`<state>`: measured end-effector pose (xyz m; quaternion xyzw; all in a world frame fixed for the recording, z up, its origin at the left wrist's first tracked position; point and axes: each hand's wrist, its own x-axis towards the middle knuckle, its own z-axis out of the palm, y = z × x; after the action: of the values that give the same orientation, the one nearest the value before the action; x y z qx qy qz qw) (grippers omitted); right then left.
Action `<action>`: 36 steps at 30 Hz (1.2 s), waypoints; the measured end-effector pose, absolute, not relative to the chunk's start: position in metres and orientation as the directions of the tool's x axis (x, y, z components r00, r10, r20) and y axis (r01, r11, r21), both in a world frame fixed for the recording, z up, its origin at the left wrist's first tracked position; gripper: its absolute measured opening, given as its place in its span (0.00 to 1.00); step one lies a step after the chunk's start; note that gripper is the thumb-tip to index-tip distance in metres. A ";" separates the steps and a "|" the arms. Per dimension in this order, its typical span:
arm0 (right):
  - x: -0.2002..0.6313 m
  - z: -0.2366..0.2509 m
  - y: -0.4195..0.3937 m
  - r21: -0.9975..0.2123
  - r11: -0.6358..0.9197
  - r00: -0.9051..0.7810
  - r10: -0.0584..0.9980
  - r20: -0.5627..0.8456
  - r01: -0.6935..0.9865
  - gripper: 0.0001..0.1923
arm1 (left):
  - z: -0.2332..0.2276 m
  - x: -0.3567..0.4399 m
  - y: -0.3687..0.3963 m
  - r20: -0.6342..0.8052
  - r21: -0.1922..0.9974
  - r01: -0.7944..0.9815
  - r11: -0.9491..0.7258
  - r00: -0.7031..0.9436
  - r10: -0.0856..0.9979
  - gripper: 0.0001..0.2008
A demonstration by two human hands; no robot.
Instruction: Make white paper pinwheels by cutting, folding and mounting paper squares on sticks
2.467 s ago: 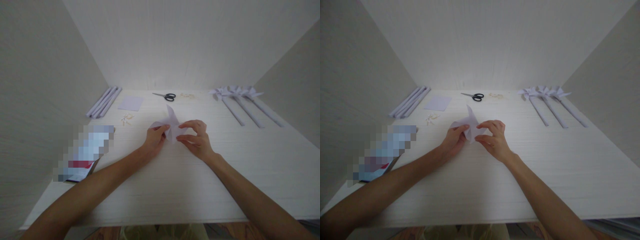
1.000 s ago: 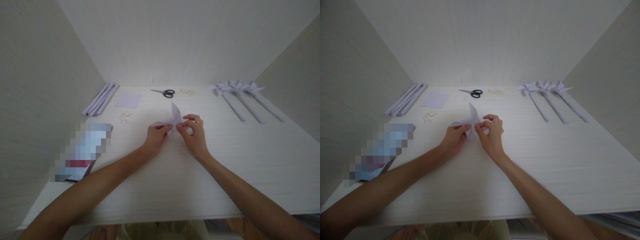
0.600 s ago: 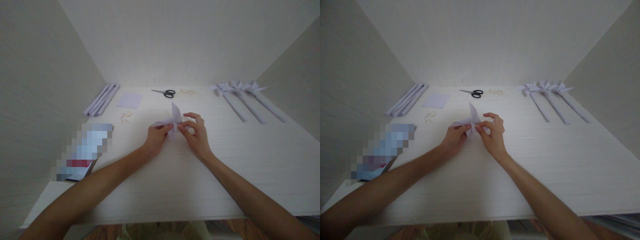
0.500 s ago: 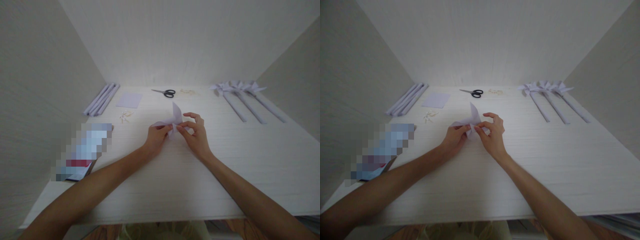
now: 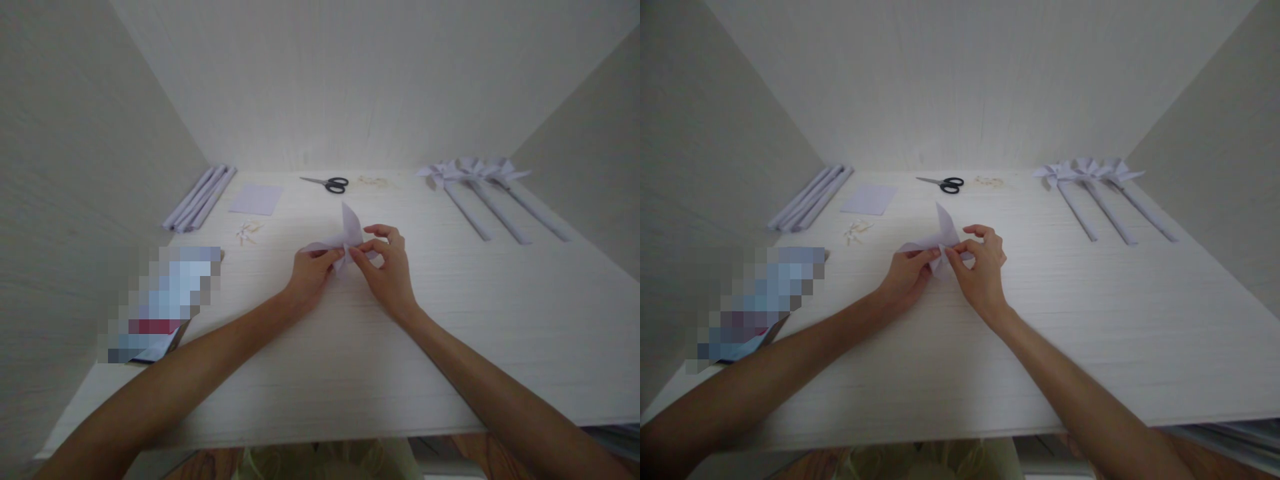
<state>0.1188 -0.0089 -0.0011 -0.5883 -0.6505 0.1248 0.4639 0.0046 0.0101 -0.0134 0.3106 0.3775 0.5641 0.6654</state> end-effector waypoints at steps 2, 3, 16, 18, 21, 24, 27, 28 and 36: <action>0.119 -0.001 -0.009 -0.711 0.275 0.123 0.883 0.453 0.648 0.06 | -0.014 0.004 0.010 -0.147 0.846 -0.505 0.168 0.081 0.986 0.05; 0.119 -0.001 -0.009 -0.711 0.273 0.122 0.885 0.450 0.648 0.06 | -0.014 0.004 0.011 -0.146 0.850 -0.501 0.166 0.079 0.986 0.05; 0.118 -0.002 -0.008 -0.714 0.284 0.142 0.870 0.473 0.640 0.06 | -0.015 0.006 0.011 -0.143 0.849 -0.503 0.159 0.070 0.987 0.05; 0.118 -0.002 -0.008 -0.717 0.284 0.140 0.872 0.469 0.636 0.06 | -0.014 0.005 0.011 -0.140 0.857 -0.493 0.153 0.063 0.988 0.04; 0.118 -0.002 -0.008 -0.724 0.275 0.138 0.880 0.455 0.633 0.06 | -0.014 0.005 0.011 -0.129 0.856 -0.496 0.147 0.071 0.989 0.04; 0.118 -0.002 -0.008 -0.724 0.276 0.137 0.880 0.455 0.633 0.06 | -0.014 0.005 0.011 -0.127 0.848 -0.509 0.150 0.080 0.989 0.04; 0.119 -0.002 -0.008 -0.718 0.289 0.133 0.873 0.469 0.633 0.06 | -0.013 0.005 0.011 -0.134 0.855 -0.495 0.154 0.076 0.988 0.04; 0.119 -0.002 -0.008 -0.716 0.292 0.133 0.871 0.472 0.634 0.06 | -0.013 0.005 0.011 -0.134 0.856 -0.493 0.153 0.075 0.988 0.04; 0.116 0.000 -0.010 -0.706 0.275 0.146 0.869 0.473 0.652 0.06 | -0.012 0.005 0.010 -0.129 0.847 -0.507 0.159 0.094 0.987 0.05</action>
<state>0.1162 -0.0096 0.0004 -0.5910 -0.6434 0.1145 0.4729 0.0049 0.0104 -0.0120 0.3239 0.3706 0.5617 0.6650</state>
